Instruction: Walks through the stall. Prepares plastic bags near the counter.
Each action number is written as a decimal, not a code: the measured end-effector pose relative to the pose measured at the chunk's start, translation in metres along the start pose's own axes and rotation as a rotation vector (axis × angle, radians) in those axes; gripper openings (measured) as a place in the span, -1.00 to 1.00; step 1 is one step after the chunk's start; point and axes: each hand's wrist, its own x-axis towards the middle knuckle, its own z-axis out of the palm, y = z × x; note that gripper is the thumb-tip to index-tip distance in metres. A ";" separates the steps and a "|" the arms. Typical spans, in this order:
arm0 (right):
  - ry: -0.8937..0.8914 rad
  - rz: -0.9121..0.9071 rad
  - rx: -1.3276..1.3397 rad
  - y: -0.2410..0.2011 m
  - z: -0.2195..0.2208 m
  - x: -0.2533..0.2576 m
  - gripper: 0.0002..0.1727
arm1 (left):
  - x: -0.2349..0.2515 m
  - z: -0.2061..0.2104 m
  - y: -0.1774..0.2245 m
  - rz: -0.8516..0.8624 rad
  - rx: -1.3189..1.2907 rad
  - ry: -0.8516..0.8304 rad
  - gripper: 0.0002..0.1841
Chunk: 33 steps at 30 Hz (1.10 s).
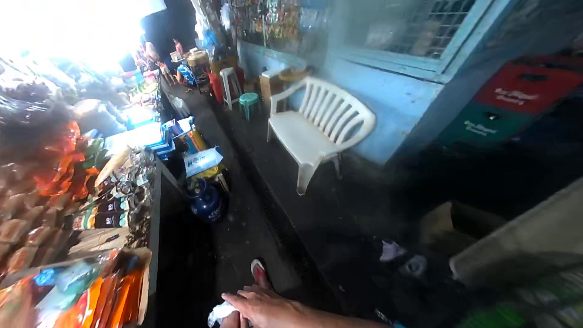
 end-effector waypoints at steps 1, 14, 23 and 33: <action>0.010 0.005 0.003 0.024 -0.016 0.017 -0.02 | 0.033 0.008 -0.002 0.012 -0.020 -0.027 -0.69; 0.719 0.166 0.058 0.236 -0.268 0.185 -0.74 | 0.493 0.065 0.024 0.509 -0.244 -0.294 -0.87; 0.584 0.228 0.262 0.404 -0.458 0.306 -0.67 | 0.800 0.146 -0.039 0.037 -0.677 -0.244 -0.67; 0.271 0.488 0.275 0.574 -0.686 0.485 -0.67 | 1.053 0.232 -0.107 -0.533 -0.714 -0.375 -0.69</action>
